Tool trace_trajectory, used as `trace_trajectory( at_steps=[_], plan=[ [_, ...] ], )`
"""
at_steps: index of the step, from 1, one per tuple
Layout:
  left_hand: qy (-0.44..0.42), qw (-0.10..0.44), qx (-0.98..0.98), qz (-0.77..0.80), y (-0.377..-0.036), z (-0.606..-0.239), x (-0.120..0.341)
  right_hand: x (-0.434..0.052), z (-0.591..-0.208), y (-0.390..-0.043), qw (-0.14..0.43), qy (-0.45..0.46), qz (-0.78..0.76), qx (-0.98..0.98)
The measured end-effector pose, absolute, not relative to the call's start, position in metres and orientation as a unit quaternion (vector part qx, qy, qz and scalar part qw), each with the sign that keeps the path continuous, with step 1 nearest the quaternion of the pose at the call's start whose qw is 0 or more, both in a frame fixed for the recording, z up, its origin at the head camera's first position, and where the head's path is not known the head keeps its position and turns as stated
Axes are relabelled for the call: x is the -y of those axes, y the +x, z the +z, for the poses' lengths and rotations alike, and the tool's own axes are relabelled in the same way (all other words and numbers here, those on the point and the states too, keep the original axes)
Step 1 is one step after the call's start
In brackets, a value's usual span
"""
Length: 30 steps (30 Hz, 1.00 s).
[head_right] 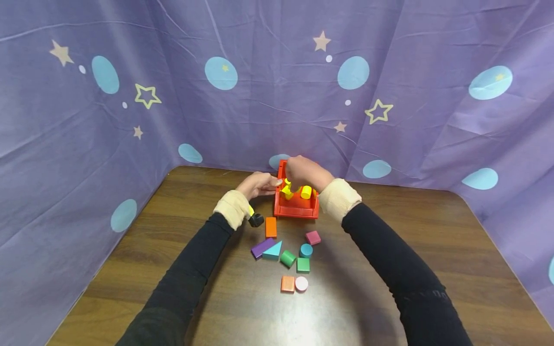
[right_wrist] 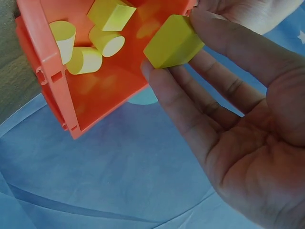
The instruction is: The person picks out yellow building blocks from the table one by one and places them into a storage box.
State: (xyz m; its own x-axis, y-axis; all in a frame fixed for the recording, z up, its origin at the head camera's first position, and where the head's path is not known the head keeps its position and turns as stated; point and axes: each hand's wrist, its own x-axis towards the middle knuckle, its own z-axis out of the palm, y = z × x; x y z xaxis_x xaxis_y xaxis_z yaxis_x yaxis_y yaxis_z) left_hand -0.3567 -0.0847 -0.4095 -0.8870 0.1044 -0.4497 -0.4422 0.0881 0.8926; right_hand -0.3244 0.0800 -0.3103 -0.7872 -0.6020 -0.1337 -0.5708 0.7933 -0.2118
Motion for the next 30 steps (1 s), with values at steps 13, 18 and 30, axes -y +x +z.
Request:
trace_trajectory(
  at_steps=[13, 18, 30],
  plan=[
    [-0.114, 0.201, -0.712, 0.663, -0.356, -0.410, 0.087, -0.064, -0.315, -0.336, 0.160, -0.279, -0.003, -0.947],
    [-0.111, 0.196, -0.713, 0.664, -0.355, -0.410, 0.088, -0.061, -0.319, -0.340, 0.189, -0.253, 0.000, -0.949],
    [-0.125, 0.196, -0.706, 0.669, -0.358, -0.411, 0.085, -0.054, -0.332, -0.353, 0.229, -0.242, 0.063, -0.941]
  ],
)
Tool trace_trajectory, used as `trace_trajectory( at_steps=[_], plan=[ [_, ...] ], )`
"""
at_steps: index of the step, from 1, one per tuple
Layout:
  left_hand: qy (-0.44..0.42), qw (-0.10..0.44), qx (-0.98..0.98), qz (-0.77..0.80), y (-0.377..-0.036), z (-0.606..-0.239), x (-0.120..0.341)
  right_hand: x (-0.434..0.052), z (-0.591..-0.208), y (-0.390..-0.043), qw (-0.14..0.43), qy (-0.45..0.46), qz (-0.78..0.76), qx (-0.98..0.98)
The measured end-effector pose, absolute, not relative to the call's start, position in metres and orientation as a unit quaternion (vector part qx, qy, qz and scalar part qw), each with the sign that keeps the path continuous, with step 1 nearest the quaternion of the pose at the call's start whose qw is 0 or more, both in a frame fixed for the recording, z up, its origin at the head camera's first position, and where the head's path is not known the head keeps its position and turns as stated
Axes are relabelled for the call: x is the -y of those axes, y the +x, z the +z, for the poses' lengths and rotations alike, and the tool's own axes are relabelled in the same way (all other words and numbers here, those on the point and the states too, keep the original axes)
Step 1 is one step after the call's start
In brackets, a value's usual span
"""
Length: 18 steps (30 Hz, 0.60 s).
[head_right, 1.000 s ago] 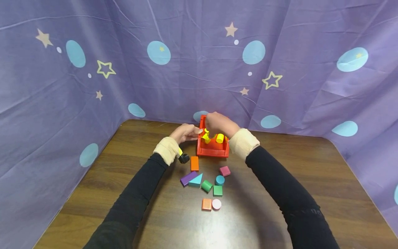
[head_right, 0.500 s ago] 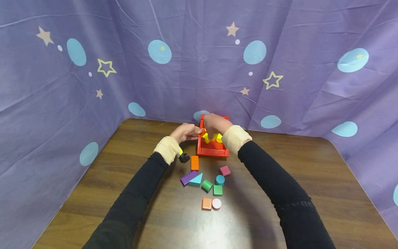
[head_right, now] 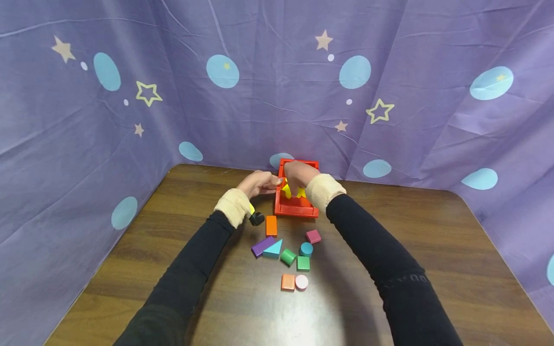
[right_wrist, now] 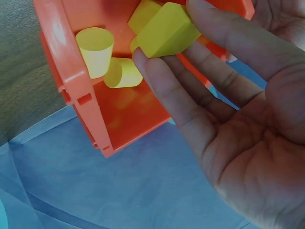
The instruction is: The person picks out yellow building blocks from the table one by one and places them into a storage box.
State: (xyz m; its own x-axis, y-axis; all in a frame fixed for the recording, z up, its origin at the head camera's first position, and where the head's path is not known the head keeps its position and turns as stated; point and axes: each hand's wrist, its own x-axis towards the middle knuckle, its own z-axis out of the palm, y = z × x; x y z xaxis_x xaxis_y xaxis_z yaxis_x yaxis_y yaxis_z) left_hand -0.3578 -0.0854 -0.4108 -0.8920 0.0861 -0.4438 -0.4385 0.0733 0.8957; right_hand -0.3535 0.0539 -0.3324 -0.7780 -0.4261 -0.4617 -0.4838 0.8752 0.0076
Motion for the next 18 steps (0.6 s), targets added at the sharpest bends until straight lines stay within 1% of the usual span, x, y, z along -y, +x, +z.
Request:
trace_trajectory(
  at_steps=[6, 11, 18],
  plan=[
    [-0.124, 0.194, -0.704, 0.672, -0.359, -0.411, 0.086, -0.052, -0.338, -0.358, 0.241, -0.209, 0.068, -0.945],
    [-0.129, 0.189, -0.707, 0.669, -0.359, -0.412, 0.085, -0.051, -0.342, -0.359, 0.249, -0.182, 0.038, -0.950],
    [-0.117, 0.191, -0.717, 0.660, -0.363, -0.416, 0.087, -0.051, -0.348, -0.359, 0.249, -0.180, 0.030, -0.951]
  ],
)
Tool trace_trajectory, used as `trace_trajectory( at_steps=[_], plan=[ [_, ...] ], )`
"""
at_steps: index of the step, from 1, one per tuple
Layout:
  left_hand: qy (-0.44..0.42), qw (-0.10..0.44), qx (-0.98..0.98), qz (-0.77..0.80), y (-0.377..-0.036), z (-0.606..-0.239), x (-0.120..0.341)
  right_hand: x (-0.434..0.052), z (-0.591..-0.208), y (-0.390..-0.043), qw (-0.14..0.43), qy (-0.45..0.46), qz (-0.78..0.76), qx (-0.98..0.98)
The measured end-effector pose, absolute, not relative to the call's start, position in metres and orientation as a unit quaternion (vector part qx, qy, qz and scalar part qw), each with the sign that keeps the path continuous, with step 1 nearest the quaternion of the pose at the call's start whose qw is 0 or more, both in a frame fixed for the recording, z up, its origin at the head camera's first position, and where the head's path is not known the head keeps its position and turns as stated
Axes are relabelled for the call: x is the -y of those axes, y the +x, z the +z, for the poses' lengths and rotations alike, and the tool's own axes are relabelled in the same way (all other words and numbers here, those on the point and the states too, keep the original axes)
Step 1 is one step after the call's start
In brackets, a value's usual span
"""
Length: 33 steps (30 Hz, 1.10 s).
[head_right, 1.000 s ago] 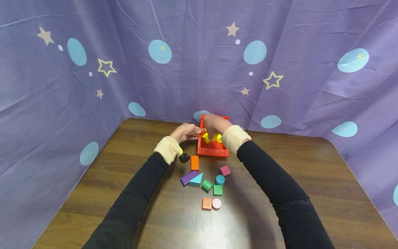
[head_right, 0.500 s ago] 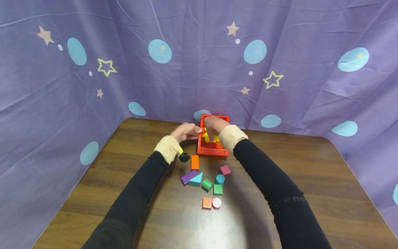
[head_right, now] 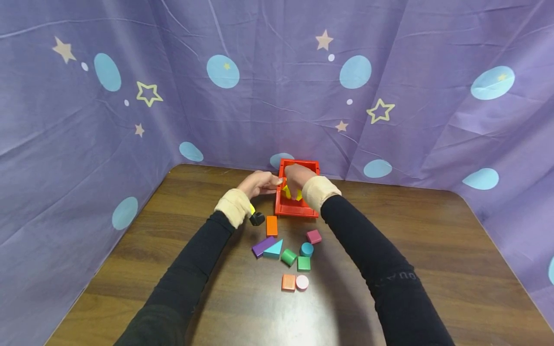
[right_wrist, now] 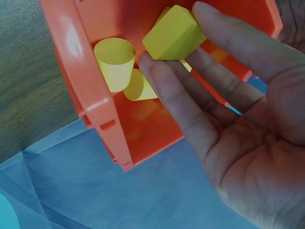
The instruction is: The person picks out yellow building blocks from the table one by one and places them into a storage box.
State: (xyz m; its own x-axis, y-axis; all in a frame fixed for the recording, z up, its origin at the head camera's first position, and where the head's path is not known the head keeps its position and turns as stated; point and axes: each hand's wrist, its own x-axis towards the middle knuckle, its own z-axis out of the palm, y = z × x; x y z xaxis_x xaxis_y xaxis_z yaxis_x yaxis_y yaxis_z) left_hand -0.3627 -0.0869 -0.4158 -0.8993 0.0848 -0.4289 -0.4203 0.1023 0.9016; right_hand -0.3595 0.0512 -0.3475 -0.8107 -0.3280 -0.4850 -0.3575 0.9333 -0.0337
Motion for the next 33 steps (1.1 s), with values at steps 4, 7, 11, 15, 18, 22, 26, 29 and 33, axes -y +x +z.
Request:
trace_trajectory(
  at_steps=[4, 7, 11, 15, 18, 22, 26, 29, 33],
  plan=[
    [-0.121, 0.193, -0.714, 0.662, -0.361, -0.415, 0.086, -0.052, -0.350, -0.359, 0.242, -0.180, 0.023, -0.953],
    [-0.125, 0.197, -0.707, 0.668, -0.360, -0.413, 0.086, -0.053, -0.352, -0.358, 0.237, -0.176, 0.015, -0.955],
    [-0.126, 0.199, -0.704, 0.669, -0.359, -0.411, 0.085, -0.055, -0.356, -0.357, 0.226, -0.174, 0.010, -0.958],
    [-0.124, 0.197, -0.705, 0.670, -0.359, -0.412, 0.085, -0.055, -0.358, -0.356, 0.217, -0.174, 0.014, -0.960],
    [-0.123, 0.196, -0.706, 0.669, -0.358, -0.412, 0.085, -0.054, -0.360, -0.355, 0.209, -0.173, 0.015, -0.962],
    [-0.122, 0.195, -0.705, 0.671, -0.358, -0.412, 0.085, -0.053, -0.362, -0.355, 0.204, -0.167, 0.014, -0.965],
    [-0.122, 0.195, -0.703, 0.673, -0.358, -0.412, 0.085, -0.053, -0.364, -0.356, 0.214, -0.153, -0.002, -0.965],
    [-0.122, 0.195, -0.700, 0.676, -0.358, -0.412, 0.085, -0.052, -0.365, -0.355, 0.210, -0.144, -0.012, -0.967],
    [-0.122, 0.194, -0.698, 0.679, -0.357, -0.413, 0.085, -0.054, -0.368, -0.354, 0.179, -0.141, -0.009, -0.974]
  ],
)
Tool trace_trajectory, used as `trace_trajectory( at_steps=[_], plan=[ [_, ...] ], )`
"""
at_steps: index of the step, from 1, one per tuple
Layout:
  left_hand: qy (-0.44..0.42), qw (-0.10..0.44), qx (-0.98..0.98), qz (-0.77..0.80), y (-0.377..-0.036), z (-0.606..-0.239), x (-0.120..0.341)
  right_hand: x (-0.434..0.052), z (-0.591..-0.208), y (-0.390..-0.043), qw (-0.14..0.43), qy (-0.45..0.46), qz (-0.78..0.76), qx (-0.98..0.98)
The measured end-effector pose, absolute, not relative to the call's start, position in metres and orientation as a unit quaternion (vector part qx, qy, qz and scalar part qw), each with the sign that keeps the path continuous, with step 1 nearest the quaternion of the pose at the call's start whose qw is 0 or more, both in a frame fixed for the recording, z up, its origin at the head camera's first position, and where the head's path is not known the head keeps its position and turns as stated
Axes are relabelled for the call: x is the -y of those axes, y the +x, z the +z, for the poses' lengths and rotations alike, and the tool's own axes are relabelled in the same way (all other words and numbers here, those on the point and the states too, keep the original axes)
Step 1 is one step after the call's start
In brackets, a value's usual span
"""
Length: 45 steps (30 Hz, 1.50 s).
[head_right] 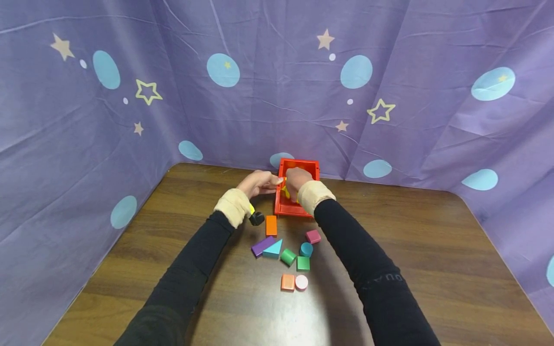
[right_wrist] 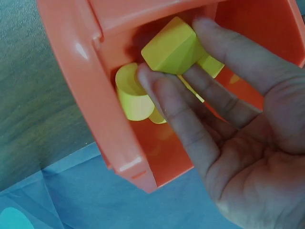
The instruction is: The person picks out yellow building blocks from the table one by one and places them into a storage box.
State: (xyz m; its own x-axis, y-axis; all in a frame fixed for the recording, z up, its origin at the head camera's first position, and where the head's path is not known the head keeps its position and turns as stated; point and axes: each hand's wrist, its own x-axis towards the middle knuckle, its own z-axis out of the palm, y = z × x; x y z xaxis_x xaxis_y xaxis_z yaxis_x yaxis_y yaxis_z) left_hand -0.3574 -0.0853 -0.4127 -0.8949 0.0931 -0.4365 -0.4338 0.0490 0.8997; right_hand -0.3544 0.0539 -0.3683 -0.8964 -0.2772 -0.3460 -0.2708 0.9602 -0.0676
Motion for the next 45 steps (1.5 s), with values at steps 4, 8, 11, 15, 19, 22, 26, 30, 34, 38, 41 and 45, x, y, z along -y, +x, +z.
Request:
trace_trajectory(
  at_steps=[4, 8, 11, 15, 19, 22, 26, 30, 34, 38, 41, 45],
  plan=[
    [-0.123, 0.193, -0.696, 0.680, -0.357, -0.413, 0.086, -0.054, -0.372, -0.355, 0.164, -0.134, -0.004, -0.977],
    [-0.122, 0.192, -0.696, 0.681, -0.357, -0.414, 0.086, -0.053, -0.375, -0.357, 0.163, -0.122, -0.003, -0.979],
    [-0.121, 0.190, -0.697, 0.681, -0.357, -0.414, 0.087, -0.052, -0.378, -0.358, 0.162, -0.113, -0.007, -0.980],
    [-0.119, 0.187, -0.700, 0.679, -0.356, -0.415, 0.087, -0.050, -0.381, -0.361, 0.161, -0.101, -0.012, -0.982],
    [-0.119, 0.188, -0.701, 0.677, -0.355, -0.415, 0.087, -0.049, -0.383, -0.362, 0.157, -0.093, -0.019, -0.983],
    [-0.118, 0.190, -0.700, 0.678, -0.356, -0.415, 0.087, -0.050, -0.384, -0.361, 0.151, -0.087, -0.028, -0.984],
    [-0.116, 0.192, -0.702, 0.676, -0.358, -0.415, 0.086, -0.052, -0.383, -0.360, 0.144, -0.084, -0.043, -0.985],
    [-0.120, 0.195, -0.702, 0.674, -0.359, -0.414, 0.087, -0.052, -0.381, -0.359, 0.143, -0.086, -0.050, -0.985],
    [-0.126, 0.202, -0.701, 0.672, -0.360, -0.412, 0.087, -0.051, -0.380, -0.359, 0.152, -0.084, -0.055, -0.983],
    [-0.130, 0.206, -0.702, 0.669, -0.360, -0.412, 0.086, -0.050, -0.379, -0.358, 0.159, -0.079, -0.056, -0.983],
    [-0.129, 0.206, -0.701, 0.670, -0.359, -0.411, 0.086, -0.050, -0.379, -0.358, 0.157, -0.076, -0.054, -0.983],
    [-0.127, 0.202, -0.701, 0.672, -0.358, -0.412, 0.086, -0.050, -0.380, -0.357, 0.150, -0.079, -0.055, -0.984]
  ],
)
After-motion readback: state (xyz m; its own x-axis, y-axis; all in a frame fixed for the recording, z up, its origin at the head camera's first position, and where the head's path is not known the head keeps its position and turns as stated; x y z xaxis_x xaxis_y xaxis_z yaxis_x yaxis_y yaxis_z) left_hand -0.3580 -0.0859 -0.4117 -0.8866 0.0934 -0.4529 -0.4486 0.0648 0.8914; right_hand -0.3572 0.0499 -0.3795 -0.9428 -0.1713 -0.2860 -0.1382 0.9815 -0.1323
